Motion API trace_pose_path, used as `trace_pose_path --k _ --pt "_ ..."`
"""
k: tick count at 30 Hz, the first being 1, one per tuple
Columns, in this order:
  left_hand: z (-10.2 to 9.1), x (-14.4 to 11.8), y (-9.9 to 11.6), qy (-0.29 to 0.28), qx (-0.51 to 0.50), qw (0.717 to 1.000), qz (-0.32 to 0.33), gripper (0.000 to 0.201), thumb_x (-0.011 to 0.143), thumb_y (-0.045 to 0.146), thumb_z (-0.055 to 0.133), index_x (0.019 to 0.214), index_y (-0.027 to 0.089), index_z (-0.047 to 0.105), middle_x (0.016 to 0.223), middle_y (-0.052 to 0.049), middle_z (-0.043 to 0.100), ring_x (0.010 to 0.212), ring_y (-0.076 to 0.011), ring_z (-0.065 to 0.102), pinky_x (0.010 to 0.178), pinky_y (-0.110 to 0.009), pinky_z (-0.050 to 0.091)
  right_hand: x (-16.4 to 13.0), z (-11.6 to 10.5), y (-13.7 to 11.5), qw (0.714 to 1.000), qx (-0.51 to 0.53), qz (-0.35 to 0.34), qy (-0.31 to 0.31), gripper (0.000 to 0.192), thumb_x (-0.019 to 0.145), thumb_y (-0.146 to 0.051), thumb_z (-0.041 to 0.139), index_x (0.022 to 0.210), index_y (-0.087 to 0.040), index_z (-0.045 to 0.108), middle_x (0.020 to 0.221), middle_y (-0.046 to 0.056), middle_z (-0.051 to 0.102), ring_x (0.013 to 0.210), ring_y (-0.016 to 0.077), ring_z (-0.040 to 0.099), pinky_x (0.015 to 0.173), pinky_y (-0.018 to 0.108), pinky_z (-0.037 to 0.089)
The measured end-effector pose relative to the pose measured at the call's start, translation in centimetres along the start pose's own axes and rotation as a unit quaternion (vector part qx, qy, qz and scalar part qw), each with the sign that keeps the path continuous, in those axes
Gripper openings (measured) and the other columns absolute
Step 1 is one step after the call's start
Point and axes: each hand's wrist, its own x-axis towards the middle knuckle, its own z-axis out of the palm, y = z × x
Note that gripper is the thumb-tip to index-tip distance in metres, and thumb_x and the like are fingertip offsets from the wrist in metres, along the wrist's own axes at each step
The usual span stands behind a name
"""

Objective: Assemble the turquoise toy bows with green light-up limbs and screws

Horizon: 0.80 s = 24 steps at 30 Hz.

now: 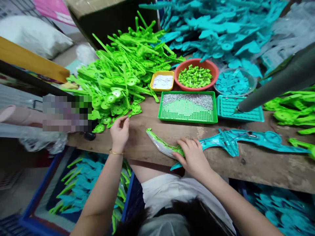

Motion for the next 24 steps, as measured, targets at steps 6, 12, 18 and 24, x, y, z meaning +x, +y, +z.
trace_pose_path --k 6,12,18,24 --pt "-0.7 6.7 2.1 0.094 0.127 0.987 -0.02 0.018 0.084 0.031 0.053 0.089 0.016 0.063 0.072 -0.003 0.063 0.067 -0.0174 0.061 0.072 -0.032 0.05 -0.2 -1.1 0.7 0.997 -0.017 -0.014 0.068 0.037 0.095 -0.045 0.043 0.12 -0.019 0.053 0.119 0.012 0.063 0.111 0.0265 0.058 0.102 0.05 0.034" --pt "-1.9 9.7 2.9 0.057 0.297 0.953 0.014 0.028 0.067 0.021 0.072 0.093 0.018 0.061 0.103 -0.013 0.059 0.102 -0.035 0.056 0.089 -0.053 0.046 -0.6 -1.8 1.4 0.993 -0.017 -0.018 0.118 0.036 0.095 -0.045 0.044 0.12 -0.02 0.052 0.117 0.012 0.062 0.11 0.0262 0.058 0.101 0.049 0.036" --pt "-6.2 11.6 1.9 0.215 0.028 0.975 -0.05 0.018 0.084 0.028 0.056 0.072 0.018 0.049 0.079 -0.003 0.052 0.083 -0.0206 0.059 0.086 -0.041 0.05 -1.2 -1.8 2.3 0.992 -0.018 -0.012 0.124 0.034 0.095 -0.045 0.043 0.118 -0.022 0.053 0.115 0.01 0.063 0.106 0.0254 0.06 0.099 0.049 0.036" --pt "-9.4 10.3 0.7 0.297 -0.256 0.908 -0.146 0.011 0.089 0.022 0.044 0.079 0.019 0.043 0.073 0.002 0.052 0.063 -0.0086 0.056 0.07 -0.029 0.056 -0.9 -1.9 2.1 0.991 -0.013 -0.024 0.131 0.033 0.095 -0.045 0.043 0.115 -0.022 0.055 0.114 0.009 0.064 0.107 0.0254 0.061 0.1 0.049 0.035"
